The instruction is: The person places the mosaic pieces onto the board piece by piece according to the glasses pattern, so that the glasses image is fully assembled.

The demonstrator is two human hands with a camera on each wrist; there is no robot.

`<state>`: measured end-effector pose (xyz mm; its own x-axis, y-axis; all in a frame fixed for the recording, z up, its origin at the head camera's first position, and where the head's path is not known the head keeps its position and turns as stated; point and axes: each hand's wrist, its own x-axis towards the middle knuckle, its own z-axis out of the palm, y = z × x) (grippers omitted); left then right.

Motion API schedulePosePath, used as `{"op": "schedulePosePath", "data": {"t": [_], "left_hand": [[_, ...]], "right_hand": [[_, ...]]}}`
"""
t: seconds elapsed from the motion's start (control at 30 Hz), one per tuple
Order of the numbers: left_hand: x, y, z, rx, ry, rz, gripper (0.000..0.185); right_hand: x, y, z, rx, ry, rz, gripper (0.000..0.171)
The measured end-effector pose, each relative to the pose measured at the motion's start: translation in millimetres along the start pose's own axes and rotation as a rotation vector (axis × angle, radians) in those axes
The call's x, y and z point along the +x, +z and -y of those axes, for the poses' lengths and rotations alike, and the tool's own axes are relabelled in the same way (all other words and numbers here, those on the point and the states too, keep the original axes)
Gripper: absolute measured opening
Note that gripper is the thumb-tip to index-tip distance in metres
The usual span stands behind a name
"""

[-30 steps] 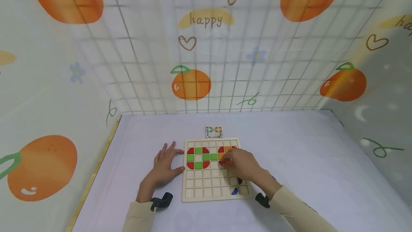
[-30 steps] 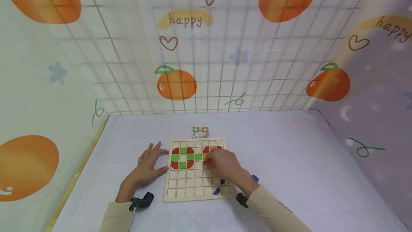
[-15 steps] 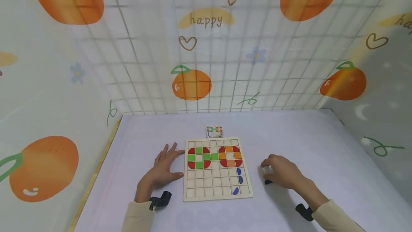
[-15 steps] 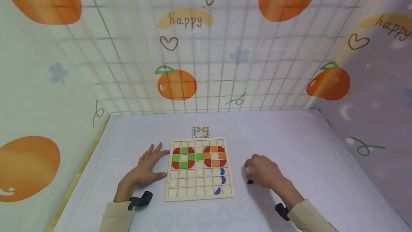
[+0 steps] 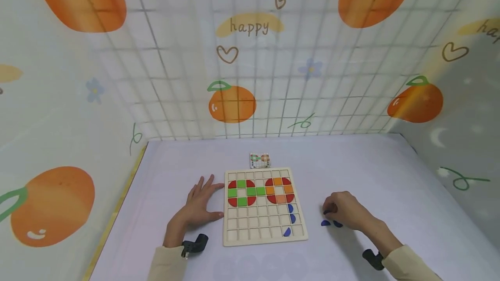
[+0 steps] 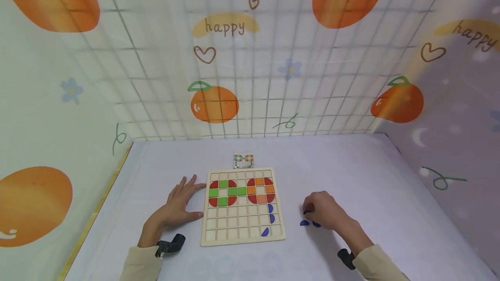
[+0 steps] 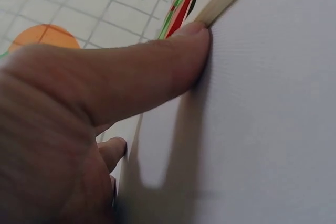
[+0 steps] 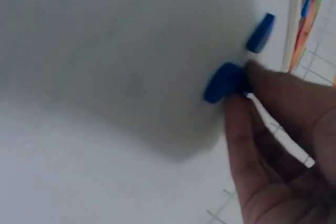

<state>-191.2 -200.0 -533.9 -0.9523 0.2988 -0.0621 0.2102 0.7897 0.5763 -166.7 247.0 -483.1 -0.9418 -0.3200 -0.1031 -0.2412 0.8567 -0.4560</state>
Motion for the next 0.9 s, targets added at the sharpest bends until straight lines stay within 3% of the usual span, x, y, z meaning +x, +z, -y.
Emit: {"op": "schedulePosePath", "data": {"t": [0.1, 0.23, 0.4, 0.57, 0.77, 0.9], "left_hand": [[0.1, -0.8, -1.4, 0.007, -0.009, -0.007, 0.086], [-0.8, -2.9, -3.8, 0.016, -0.008, -0.022, 0.085], [-2.0, -2.9, -3.7, 0.013, -0.012, -0.022, 0.085], [-1.9, -2.3, -2.8, 0.014, -0.012, -0.02, 0.085], [-1.6, -2.4, -2.4, 0.015, -0.002, -0.016, 0.085], [-2.1, -3.4, -3.6, 0.0, 0.007, -0.012, 0.086]], "right_hand": [[2.3, 2.7, -2.9, -0.011, -0.049, 0.0, 0.017], [11.6, 4.3, -2.4, -0.106, -0.125, 0.016, 0.017], [25.3, 6.6, 9.4, -0.179, -0.17, -0.006, 0.013], [43.0, 8.9, 31.7, -0.107, -0.303, -0.059, 0.011], [64.3, 16.7, 66.8, 0.026, -0.462, -0.054, 0.006], [76.1, 27.7, 89.7, 0.036, -0.555, -0.053, 0.007]]}}
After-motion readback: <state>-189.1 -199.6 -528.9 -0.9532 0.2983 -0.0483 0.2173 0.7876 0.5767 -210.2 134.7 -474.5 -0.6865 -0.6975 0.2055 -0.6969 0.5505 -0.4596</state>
